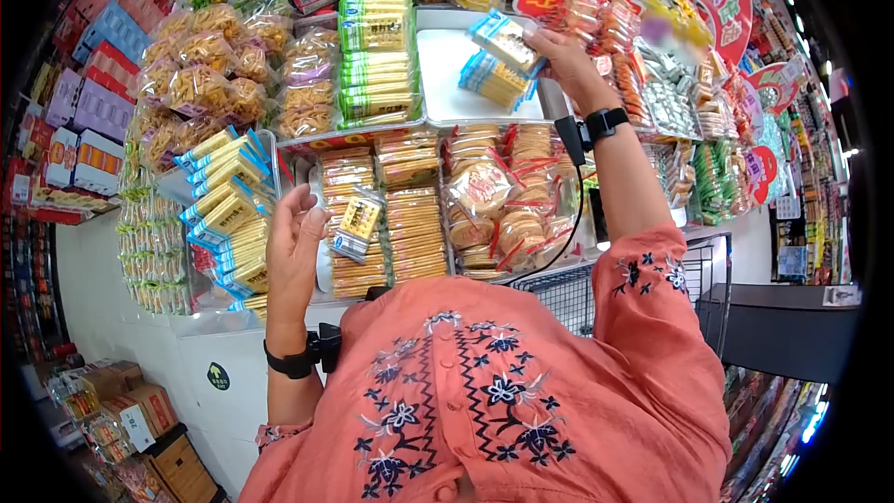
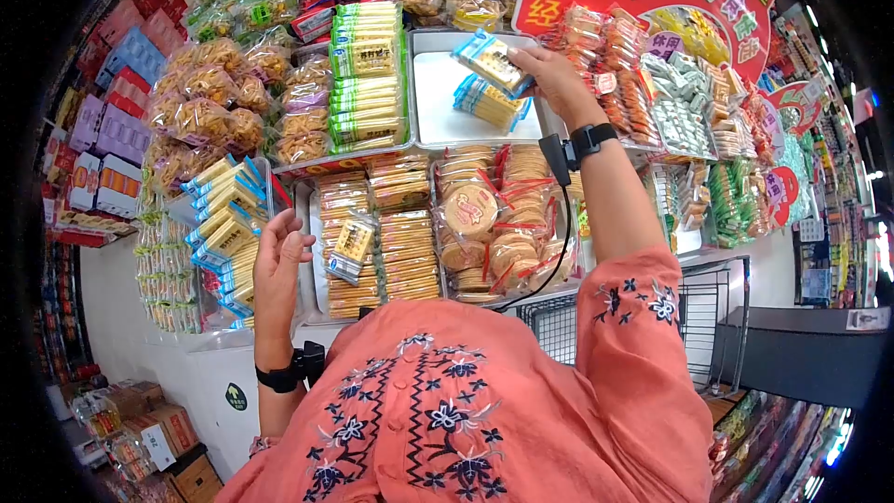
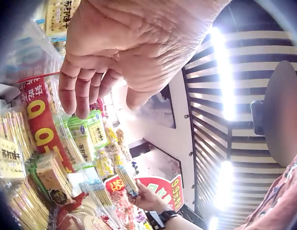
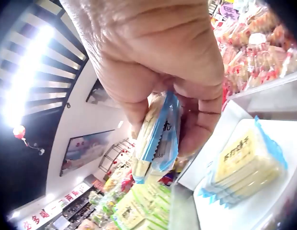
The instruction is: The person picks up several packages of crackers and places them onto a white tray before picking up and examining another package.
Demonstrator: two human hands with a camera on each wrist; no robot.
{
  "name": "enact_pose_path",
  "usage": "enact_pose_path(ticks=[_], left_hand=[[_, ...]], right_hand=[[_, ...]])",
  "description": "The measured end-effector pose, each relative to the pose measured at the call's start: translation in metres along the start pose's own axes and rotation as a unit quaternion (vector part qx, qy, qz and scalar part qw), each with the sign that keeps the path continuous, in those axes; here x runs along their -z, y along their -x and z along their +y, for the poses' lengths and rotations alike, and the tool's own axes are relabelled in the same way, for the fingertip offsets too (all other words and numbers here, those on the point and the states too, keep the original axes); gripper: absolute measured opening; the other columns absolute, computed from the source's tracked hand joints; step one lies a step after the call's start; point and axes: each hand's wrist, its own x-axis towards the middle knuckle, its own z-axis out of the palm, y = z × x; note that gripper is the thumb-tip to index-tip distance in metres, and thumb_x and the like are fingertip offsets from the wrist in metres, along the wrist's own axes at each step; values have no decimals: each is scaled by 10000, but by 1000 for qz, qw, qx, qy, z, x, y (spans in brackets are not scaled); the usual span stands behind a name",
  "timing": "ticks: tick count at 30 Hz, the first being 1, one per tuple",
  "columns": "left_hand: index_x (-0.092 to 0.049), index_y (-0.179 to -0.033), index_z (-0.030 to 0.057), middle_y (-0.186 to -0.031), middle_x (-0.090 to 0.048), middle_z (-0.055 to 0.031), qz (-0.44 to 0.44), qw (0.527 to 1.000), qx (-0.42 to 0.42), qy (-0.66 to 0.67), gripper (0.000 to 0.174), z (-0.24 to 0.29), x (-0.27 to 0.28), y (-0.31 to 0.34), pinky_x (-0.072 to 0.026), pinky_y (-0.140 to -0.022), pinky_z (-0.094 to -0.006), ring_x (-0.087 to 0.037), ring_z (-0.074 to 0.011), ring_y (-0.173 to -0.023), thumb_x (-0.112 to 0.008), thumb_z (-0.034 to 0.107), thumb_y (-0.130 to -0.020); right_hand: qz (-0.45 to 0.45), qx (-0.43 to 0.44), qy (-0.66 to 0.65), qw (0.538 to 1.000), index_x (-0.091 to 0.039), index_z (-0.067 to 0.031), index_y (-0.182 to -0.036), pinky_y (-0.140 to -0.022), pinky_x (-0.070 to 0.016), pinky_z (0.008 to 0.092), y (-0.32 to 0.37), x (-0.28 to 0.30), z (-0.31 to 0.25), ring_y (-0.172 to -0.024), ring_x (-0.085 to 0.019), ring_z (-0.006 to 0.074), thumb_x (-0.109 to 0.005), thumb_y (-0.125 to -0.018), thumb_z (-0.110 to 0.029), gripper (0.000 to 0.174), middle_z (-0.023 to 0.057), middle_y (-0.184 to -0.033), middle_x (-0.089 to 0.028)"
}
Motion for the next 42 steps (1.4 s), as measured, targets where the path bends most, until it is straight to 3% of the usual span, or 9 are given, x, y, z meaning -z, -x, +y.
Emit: enact_pose_path(ticks=[10,13,16,28,32,33,36,39,42], left_hand=[[-491,-1400,-8,-1280,-571,-135,-9,998,14,-56,473,-9,6,2,-516,-846,-284,-641,-177,-1056,-561,296,-1044],[-491,-1400,-6,-1280,-573,-132,-9,998,7,-65,464,-13,6,1,-517,-844,-283,-644,-177,-1053,-564,281,-1043],[-491,-1400,-6,-1278,-577,-128,-11,997,4,-72,456,-12,5,1,-517,-840,-281,-646,-176,-1049,-566,266,-1042],[-517,-1369,-10,-1230,-599,-105,-36,995,23,-87,448,-9,5,3,-503,-834,-276,-641,-161,-1043,-573,286,-1037],[-524,-1361,-13,-1209,-603,-96,-31,996,22,-84,457,-7,7,5,-495,-834,-276,-626,-150,-1037,-580,301,-1033],[-525,-1359,-14,-1205,-603,-94,-32,996,21,-82,458,-8,7,5,-493,-833,-276,-622,-148,-1036,-581,302,-1033],[-531,-1355,-14,-1198,-605,-83,-32,996,23,-83,462,-9,9,5,-489,-831,-275,-612,-136,-1015,-589,309,-1029],[-533,-1352,-17,-1187,-611,-74,-42,994,25,-98,468,-11,10,7,-490,-825,-270,-603,-123,-983,-596,312,-1026],[-535,-1344,-21,-1168,-617,-65,-46,993,29,-107,465,-11,10,8,-490,-820,-262,-588,-109,-953,-607,304,-1020]], right_hand=[[0,-60,8,998,-696,-63,-1113,-663,-539,298,-31,12,48,-753,-624,115,-633,-961,-453,423,15,-907,-678],[8,-60,68,996,-699,-100,-1092,-684,-504,285,-35,13,53,-788,-604,96,-629,-956,-451,383,-16,-903,-654],[34,-30,178,983,-717,-74,-1054,-661,-503,286,-33,13,52,-777,-607,103,-626,-952,-446,397,4,-884,-662],[88,76,292,949,-692,-23,-877,-589,-421,295,-61,20,91,-662,-517,104,-613,-958,-384,378,2,-726,-595],[73,33,245,966,-698,-53,-935,-607,-413,274,-53,21,85,-714,-523,100,-610,-941,-448,404,-6,-799,-603],[62,21,249,966,-723,21,-954,-759,-497,371,-50,20,78,-823,-667,243,-610,-897,-517,553,166,-866,-712],[47,5,235,971,-699,25,-1096,-874,-504,361,-44,14,70,-984,-673,267,-673,-846,-571,647,201,-1026,-708],[40,75,321,943,-589,38,-1289,-998,-474,376,-36,7,67,-1153,-629,326,-784,-776,-524,786,247,-1210,-648],[6,107,387,916,-482,40,-1390,-1046,-450,400,-27,3,63,-1236,-583,354,-857,-735,-413,880,278,-1301,-591]])
